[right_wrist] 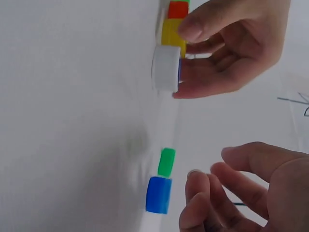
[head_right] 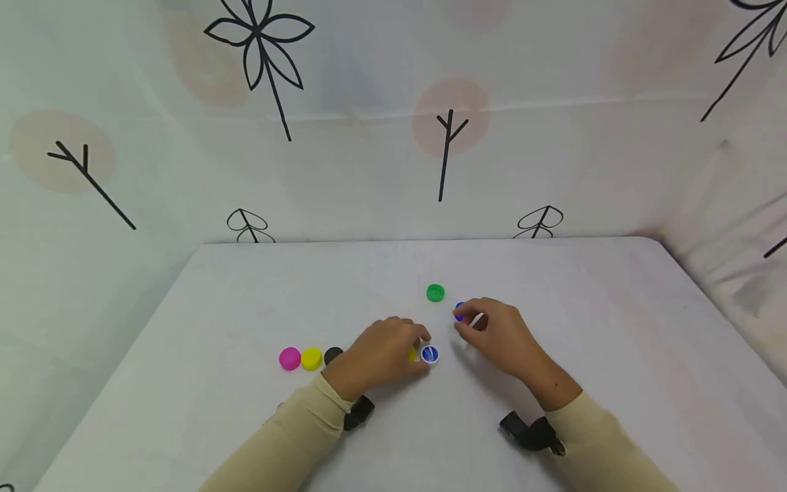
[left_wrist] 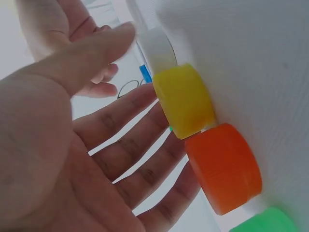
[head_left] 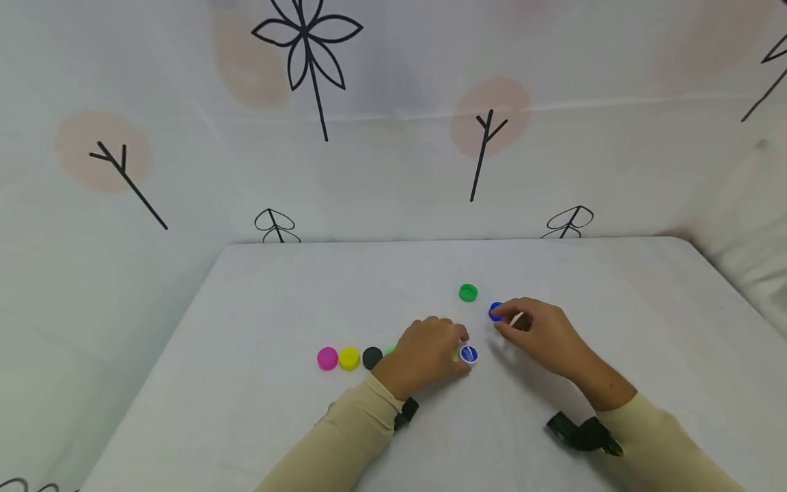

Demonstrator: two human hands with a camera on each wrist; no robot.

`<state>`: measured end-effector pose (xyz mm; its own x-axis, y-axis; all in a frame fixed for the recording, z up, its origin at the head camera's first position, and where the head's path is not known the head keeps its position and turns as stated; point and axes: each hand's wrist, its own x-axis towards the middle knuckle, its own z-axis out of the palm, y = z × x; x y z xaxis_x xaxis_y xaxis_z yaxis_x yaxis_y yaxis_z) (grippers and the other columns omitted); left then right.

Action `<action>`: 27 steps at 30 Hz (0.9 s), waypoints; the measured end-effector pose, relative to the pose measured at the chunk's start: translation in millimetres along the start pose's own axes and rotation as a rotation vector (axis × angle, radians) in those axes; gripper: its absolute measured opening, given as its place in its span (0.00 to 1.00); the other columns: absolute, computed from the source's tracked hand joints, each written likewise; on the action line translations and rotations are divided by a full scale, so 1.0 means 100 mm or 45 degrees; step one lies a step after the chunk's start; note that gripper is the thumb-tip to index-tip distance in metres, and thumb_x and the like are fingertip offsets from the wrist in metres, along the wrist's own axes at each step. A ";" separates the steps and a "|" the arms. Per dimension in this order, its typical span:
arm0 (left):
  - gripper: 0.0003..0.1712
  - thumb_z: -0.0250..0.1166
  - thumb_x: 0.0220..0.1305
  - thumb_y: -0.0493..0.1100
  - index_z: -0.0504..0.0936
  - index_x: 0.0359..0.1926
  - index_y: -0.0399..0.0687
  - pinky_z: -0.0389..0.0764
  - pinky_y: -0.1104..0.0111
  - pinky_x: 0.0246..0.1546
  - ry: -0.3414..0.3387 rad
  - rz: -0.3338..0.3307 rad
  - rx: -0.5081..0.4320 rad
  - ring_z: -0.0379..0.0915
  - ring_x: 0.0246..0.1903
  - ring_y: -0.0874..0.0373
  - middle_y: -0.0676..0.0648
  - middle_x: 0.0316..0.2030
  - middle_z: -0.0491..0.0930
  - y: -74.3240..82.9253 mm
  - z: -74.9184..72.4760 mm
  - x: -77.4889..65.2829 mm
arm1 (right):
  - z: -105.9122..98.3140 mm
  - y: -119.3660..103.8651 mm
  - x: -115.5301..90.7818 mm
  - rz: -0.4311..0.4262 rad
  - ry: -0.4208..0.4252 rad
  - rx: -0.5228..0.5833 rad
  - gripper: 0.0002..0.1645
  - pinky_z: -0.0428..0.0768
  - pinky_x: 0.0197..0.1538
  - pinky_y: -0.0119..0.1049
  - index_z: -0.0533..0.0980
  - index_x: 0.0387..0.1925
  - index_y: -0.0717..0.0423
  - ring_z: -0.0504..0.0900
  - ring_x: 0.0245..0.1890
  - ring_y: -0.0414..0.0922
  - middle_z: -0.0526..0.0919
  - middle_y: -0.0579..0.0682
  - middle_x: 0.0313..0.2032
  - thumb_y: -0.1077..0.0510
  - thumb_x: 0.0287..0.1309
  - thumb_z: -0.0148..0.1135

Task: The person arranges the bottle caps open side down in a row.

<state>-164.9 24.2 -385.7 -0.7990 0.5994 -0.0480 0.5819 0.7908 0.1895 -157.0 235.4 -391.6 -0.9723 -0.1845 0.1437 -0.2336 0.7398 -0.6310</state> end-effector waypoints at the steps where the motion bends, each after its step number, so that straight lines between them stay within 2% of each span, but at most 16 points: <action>1: 0.22 0.70 0.62 0.58 0.85 0.53 0.55 0.80 0.66 0.47 -0.003 -0.007 -0.010 0.81 0.42 0.59 0.54 0.45 0.87 0.00 0.00 0.00 | -0.01 0.02 0.01 0.023 0.009 0.001 0.13 0.79 0.31 0.28 0.83 0.46 0.59 0.83 0.32 0.43 0.86 0.54 0.41 0.61 0.59 0.69; 7: 0.23 0.65 0.67 0.59 0.82 0.58 0.56 0.80 0.61 0.52 0.047 -0.067 -0.051 0.82 0.52 0.57 0.55 0.53 0.85 0.07 -0.04 0.08 | -0.07 0.15 0.04 0.152 -0.012 0.001 0.20 0.82 0.34 0.32 0.79 0.55 0.59 0.85 0.37 0.48 0.81 0.61 0.51 0.58 0.63 0.66; 10: 0.24 0.63 0.68 0.59 0.80 0.60 0.56 0.80 0.61 0.50 0.067 -0.100 -0.045 0.82 0.51 0.56 0.55 0.54 0.85 0.14 -0.05 0.14 | -0.07 0.19 0.05 0.204 -0.060 0.021 0.24 0.83 0.35 0.36 0.76 0.60 0.59 0.85 0.36 0.46 0.78 0.64 0.56 0.56 0.63 0.65; 15: 0.26 0.60 0.69 0.62 0.79 0.61 0.57 0.78 0.62 0.48 0.048 -0.138 0.028 0.81 0.47 0.57 0.56 0.53 0.85 0.26 -0.04 0.25 | -0.05 0.23 0.06 0.284 -0.181 0.074 0.32 0.83 0.36 0.37 0.70 0.67 0.58 0.83 0.31 0.42 0.75 0.66 0.59 0.53 0.64 0.65; 21: 0.24 0.62 0.68 0.62 0.80 0.58 0.57 0.73 0.61 0.48 0.031 -0.178 0.046 0.79 0.45 0.59 0.57 0.50 0.85 0.36 0.01 0.34 | -0.03 0.27 0.08 0.279 -0.232 0.108 0.33 0.82 0.35 0.36 0.69 0.68 0.60 0.83 0.31 0.42 0.77 0.65 0.59 0.54 0.64 0.65; 27: 0.27 0.63 0.67 0.62 0.79 0.61 0.56 0.73 0.59 0.52 0.022 -0.189 0.032 0.79 0.49 0.58 0.56 0.53 0.84 0.42 0.04 0.40 | -0.04 0.28 0.07 0.235 -0.230 0.120 0.31 0.81 0.33 0.36 0.70 0.66 0.63 0.83 0.29 0.42 0.81 0.64 0.54 0.57 0.64 0.64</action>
<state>-172.0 82.3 -383.7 -0.8790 0.4734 -0.0568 0.4604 0.8737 0.1568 -170.2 257.9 -405.0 -0.9788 -0.1706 -0.1137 -0.0421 0.7100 -0.7029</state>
